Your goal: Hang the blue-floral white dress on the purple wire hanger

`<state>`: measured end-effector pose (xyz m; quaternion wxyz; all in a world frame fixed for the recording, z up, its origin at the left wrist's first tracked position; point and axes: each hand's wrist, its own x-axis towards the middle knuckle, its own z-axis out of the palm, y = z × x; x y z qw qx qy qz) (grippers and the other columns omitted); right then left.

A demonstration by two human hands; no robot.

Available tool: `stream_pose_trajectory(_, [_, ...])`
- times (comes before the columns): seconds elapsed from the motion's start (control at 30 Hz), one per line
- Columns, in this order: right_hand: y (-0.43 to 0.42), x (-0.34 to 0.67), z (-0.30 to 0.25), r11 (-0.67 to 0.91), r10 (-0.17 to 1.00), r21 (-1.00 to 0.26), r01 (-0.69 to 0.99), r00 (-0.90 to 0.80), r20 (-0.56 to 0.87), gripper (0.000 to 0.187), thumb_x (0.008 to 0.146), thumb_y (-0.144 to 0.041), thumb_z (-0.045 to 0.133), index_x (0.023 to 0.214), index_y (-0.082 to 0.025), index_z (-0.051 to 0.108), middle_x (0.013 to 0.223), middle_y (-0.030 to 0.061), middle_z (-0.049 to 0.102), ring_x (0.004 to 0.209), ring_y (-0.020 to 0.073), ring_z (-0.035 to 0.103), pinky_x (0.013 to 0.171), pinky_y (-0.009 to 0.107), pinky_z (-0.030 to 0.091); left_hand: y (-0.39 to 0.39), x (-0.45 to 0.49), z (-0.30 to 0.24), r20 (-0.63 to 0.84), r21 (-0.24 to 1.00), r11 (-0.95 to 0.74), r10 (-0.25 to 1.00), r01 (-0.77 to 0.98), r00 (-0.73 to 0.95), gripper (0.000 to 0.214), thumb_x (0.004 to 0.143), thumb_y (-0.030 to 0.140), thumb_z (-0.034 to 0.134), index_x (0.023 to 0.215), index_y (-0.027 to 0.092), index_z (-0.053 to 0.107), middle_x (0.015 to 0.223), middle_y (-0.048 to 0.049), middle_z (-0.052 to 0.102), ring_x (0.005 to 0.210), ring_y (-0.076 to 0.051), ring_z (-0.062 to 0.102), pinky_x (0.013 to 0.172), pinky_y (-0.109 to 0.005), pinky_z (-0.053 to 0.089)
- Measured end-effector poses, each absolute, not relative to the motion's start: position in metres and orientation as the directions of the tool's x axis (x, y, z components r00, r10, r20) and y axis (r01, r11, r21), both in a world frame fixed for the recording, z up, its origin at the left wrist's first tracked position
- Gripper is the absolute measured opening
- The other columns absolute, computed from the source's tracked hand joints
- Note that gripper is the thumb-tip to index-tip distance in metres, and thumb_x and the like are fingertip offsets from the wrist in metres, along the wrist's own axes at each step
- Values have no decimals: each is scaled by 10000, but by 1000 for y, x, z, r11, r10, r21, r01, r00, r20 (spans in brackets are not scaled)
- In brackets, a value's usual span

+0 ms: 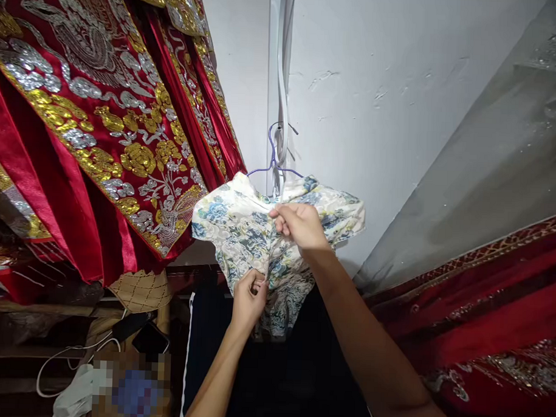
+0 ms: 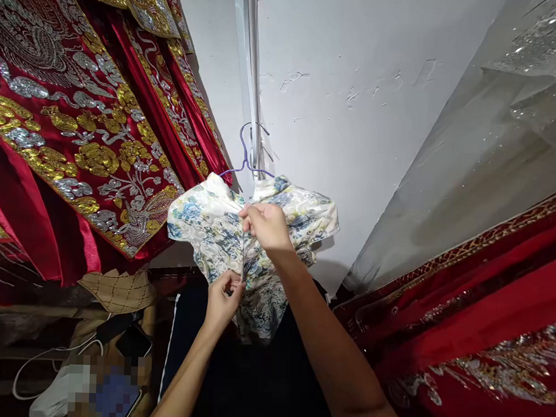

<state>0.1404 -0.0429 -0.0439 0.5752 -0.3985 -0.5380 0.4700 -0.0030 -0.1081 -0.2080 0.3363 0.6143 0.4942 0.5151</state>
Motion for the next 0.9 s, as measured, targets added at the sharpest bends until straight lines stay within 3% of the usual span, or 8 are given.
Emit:
stream_pose_trajectory(0.23, [-36,138,-19,400,916,-894,-202,116,384,196,845,-309,617,790,-130,677,526,-18,584,404,50,394,398,176,262,-97,-4,-204,268,900,-300,953,318,140,98,817,191,607,724,186,576,680,10,515,624,-137,485,612,-252,402])
stream_pose_trajectory(0.3, [-42,138,-21,400,917,-898,-185,89,390,188,862,-309,607,806,-142,672,519,-25,577,408,55,403,404,177,276,-93,-2,-180,326,886,-354,935,299,141,41,839,209,632,854,183,661,781,-19,602,722,-159,560,693,-271,452])
stream_pose_trajectory(0.33, [-45,138,-22,403,915,-899,-171,77,396,184,869,-307,603,804,-148,666,515,-27,575,410,58,407,409,179,283,-89,-2,-162,378,876,-399,917,272,128,128,858,228,640,969,188,687,873,-41,648,806,-175,600,759,-286,475])
stream_pose_trajectory(0.4, [-52,138,-22,416,910,-899,-140,64,411,178,875,-294,589,785,-156,654,504,-30,567,413,63,415,419,184,296,-81,-2,-120,510,840,-512,858,180,61,308,908,267,622,1207,200,652,1033,-80,684,932,-191,639,856,-312,494])
stream_pose_trajectory(0.47, [-58,138,-19,426,905,-897,-115,57,422,174,876,-281,574,773,-160,645,491,-33,557,413,68,417,425,190,296,-71,0,-76,634,763,-624,773,167,-11,393,948,286,587,1336,227,585,1050,-71,684,942,-185,637,885,-322,491])
stream_pose_trajectory(0.67, [-46,136,-32,458,888,-889,-12,61,456,210,872,-339,587,743,-175,603,484,-50,513,429,79,400,444,213,275,-56,9,-4,802,520,-747,594,414,66,145,958,273,587,892,181,678,885,-46,645,839,-172,581,803,-290,452])
stream_pose_trajectory(0.8, [-35,133,-90,314,947,-946,77,37,318,291,817,-342,623,599,-198,496,478,-53,452,446,82,355,451,231,233,-57,-19,-5,870,493,-750,440,442,-225,132,961,260,582,900,169,656,905,-29,641,878,-156,588,826,-272,452])
stream_pose_trajectory(0.9, [-55,130,-143,207,978,-978,23,8,207,263,812,-350,599,607,-202,529,462,-46,460,441,102,388,459,244,271,-57,-62,-27,745,597,-736,363,317,-560,123,927,274,631,880,164,656,861,3,617,857,-134,577,831,-242,454])
